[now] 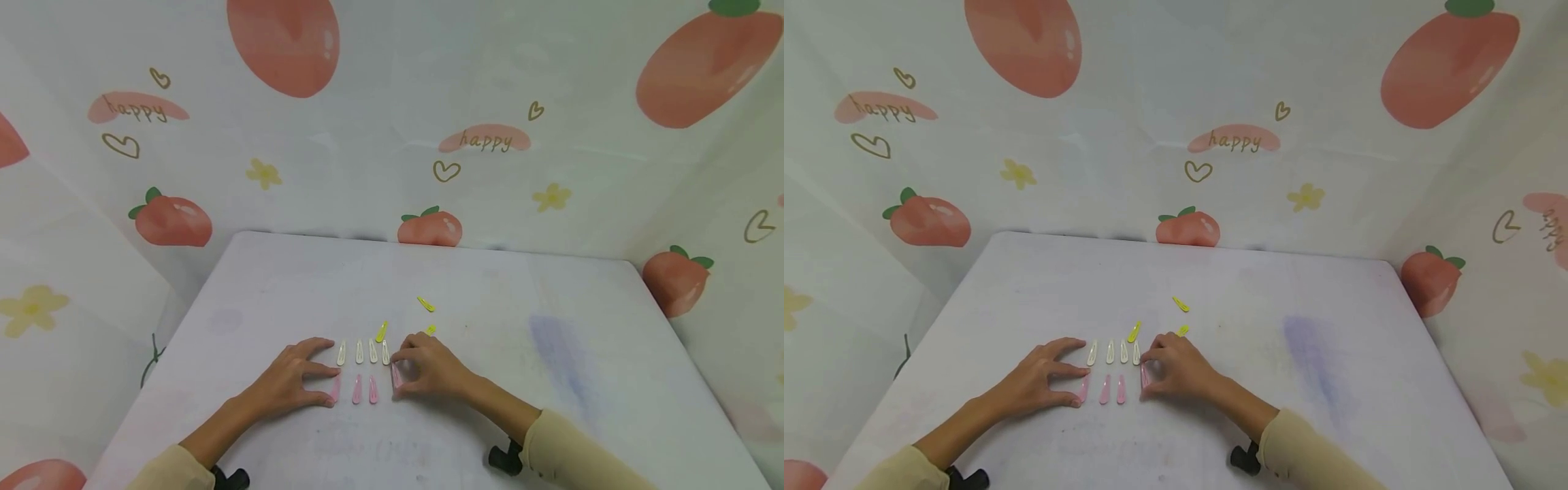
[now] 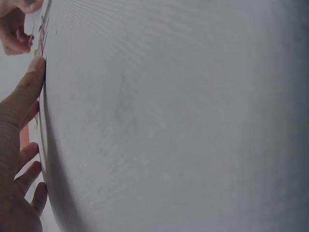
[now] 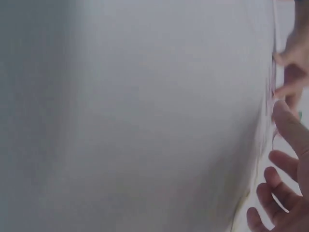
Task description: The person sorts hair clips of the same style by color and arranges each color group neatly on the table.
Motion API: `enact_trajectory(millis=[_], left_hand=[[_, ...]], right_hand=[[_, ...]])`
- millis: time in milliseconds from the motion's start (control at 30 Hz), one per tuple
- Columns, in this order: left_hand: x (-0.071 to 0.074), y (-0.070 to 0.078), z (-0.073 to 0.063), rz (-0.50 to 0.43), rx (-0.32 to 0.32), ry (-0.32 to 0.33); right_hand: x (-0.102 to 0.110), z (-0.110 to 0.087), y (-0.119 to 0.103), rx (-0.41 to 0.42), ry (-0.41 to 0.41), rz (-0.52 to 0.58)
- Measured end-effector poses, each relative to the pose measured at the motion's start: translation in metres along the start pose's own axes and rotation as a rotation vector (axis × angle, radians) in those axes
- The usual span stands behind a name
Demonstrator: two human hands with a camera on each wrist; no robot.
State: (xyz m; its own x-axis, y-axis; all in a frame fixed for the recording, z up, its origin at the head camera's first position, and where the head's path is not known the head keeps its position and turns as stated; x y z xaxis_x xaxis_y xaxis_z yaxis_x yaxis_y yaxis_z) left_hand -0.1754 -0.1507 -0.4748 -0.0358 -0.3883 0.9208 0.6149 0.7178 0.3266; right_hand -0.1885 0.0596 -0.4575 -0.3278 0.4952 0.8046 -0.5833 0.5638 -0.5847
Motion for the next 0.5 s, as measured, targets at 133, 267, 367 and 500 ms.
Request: enact_trajectory(millis=[133, 267, 367, 500], left_hand=[[0.001, 0.001, 0.001, -0.006, -0.004, -0.004], [0.000, 0.000, 0.002, -0.010, 0.005, -0.015], [0.000, 0.000, 0.001, -0.008, 0.006, -0.012], [0.001, 0.001, 0.000, 0.000, -0.009, 0.011]], right_hand=[[-0.012, -0.005, -0.007, -0.026, -0.030, -0.022], [-0.018, -0.005, -0.010, -0.052, -0.028, -0.046], [-0.020, -0.005, -0.010, -0.063, -0.014, -0.044], [-0.020, -0.006, -0.010, -0.063, -0.002, -0.036]])
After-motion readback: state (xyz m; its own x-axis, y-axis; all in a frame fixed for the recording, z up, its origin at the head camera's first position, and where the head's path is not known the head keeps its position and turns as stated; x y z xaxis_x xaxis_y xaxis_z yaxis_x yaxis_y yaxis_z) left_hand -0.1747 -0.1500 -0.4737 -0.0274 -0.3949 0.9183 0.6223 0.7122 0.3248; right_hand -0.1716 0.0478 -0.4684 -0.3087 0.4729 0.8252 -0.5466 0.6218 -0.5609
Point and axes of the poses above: each hand's wrist, its own z-axis towards the middle knuckle, its own x-axis out of the back of the hand, y = z × x, the point moved 9 cm from there along z, towards the middle knuckle, and after that the axes turned 8 degrees about z, right-handed, at the moved point
